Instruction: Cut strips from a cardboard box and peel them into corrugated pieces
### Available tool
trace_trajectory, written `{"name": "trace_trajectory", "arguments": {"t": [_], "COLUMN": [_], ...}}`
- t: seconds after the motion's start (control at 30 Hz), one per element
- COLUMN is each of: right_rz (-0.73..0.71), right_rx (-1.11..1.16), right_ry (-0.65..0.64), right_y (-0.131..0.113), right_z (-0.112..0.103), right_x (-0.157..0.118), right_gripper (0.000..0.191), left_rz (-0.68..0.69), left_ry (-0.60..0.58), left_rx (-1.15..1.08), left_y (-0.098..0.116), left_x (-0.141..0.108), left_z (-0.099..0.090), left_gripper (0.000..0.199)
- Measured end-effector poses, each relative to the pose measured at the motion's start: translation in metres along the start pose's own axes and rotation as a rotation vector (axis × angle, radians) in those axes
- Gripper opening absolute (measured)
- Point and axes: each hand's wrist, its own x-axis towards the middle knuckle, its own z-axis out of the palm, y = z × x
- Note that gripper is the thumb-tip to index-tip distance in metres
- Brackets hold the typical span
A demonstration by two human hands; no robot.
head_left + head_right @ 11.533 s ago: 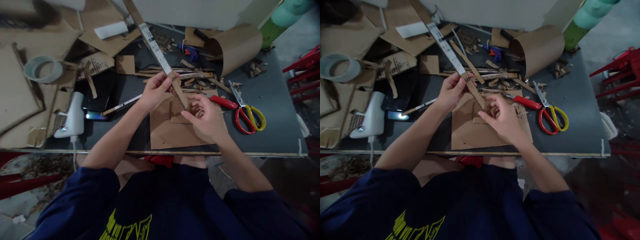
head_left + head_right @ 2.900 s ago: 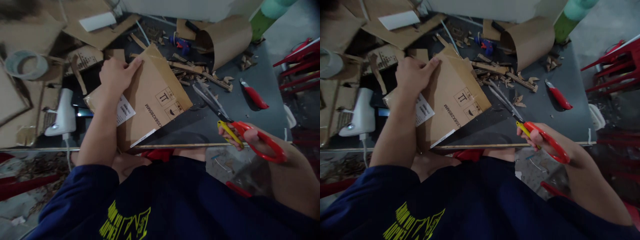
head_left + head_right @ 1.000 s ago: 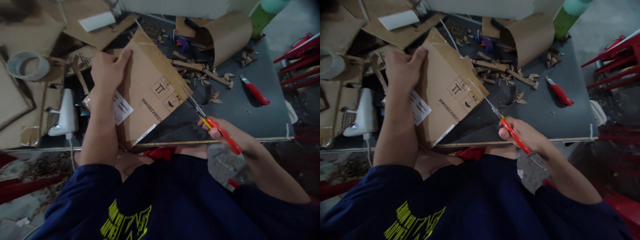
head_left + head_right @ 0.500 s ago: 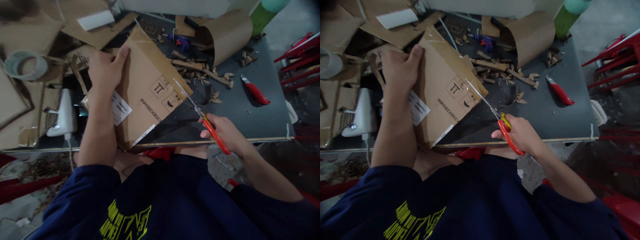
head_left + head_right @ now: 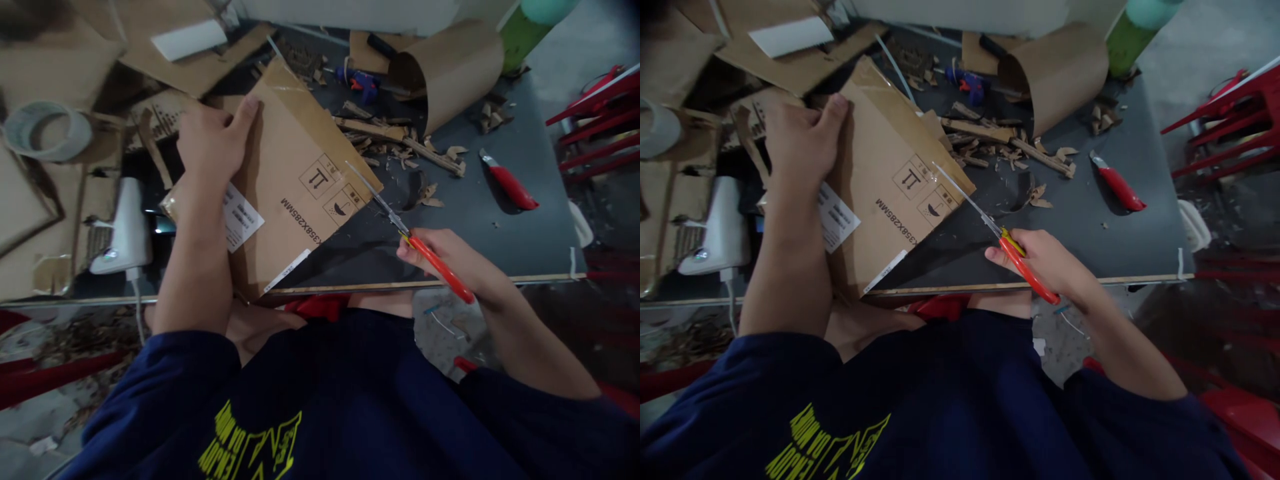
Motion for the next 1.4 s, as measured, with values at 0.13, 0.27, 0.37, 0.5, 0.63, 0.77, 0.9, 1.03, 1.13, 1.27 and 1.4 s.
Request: {"name": "trace_trajectory", "arguments": {"t": [0.13, 0.27, 0.37, 0.5, 0.63, 0.77, 0.9, 1.03, 1.13, 1.27, 1.4], "right_rz": [-0.059, -0.054, -0.075, -0.187, -0.188, -0.167, -0.099, -0.032, -0.094, -0.137, -0.015], "right_rx": [0.034, 0.020, 0.005, 0.048, 0.130, 0.279, 0.245, 0.241, 0.401, 0.447, 0.314], "right_ry": [-0.017, 0.026, 0.023, -0.038, -0.068, -0.057, -0.047, -0.003, -0.029, -0.013, 0.041], "right_y": [0.002, 0.000, 0.004, 0.017, 0.018, 0.005, -0.002, 0.000, 0.005, 0.010, 0.005], "right_z": [-0.001, 0.003, 0.003, 0.000, 0.001, 0.011, 0.017, 0.017, 0.019, 0.022, 0.020], "right_x": [-0.001, -0.006, -0.006, -0.004, -0.007, -0.018, -0.022, -0.017, -0.013, -0.009, -0.004], "right_gripper": [0.058, 0.055, 0.059, 0.070, 0.080, 0.078, 0.084, 0.095, 0.088, 0.072, 0.052], "left_rz": [0.009, 0.019, 0.008, 0.020, 0.021, 0.018, 0.021, 0.015, 0.029, 0.018, -0.009], "left_ry": [-0.015, -0.012, -0.003, 0.009, 0.022, 0.058, 0.057, 0.039, 0.077, 0.066, 0.019], "left_rx": [0.043, 0.044, 0.021, -0.023, -0.023, -0.114, -0.081, -0.065, -0.120, -0.077, 0.038], "left_y": [0.002, 0.001, 0.000, 0.001, 0.002, 0.001, 0.001, 0.001, 0.001, 0.003, 0.004], "left_x": [-0.003, -0.004, -0.003, -0.003, -0.004, -0.005, -0.004, -0.003, -0.003, -0.005, -0.005], "left_z": [0.000, 0.000, 0.000, 0.000, -0.001, -0.003, -0.003, -0.003, -0.004, -0.005, -0.003], "left_gripper": [0.071, 0.076, 0.073, 0.067, 0.067, 0.069, 0.067, 0.065, 0.066, 0.063, 0.072]}}
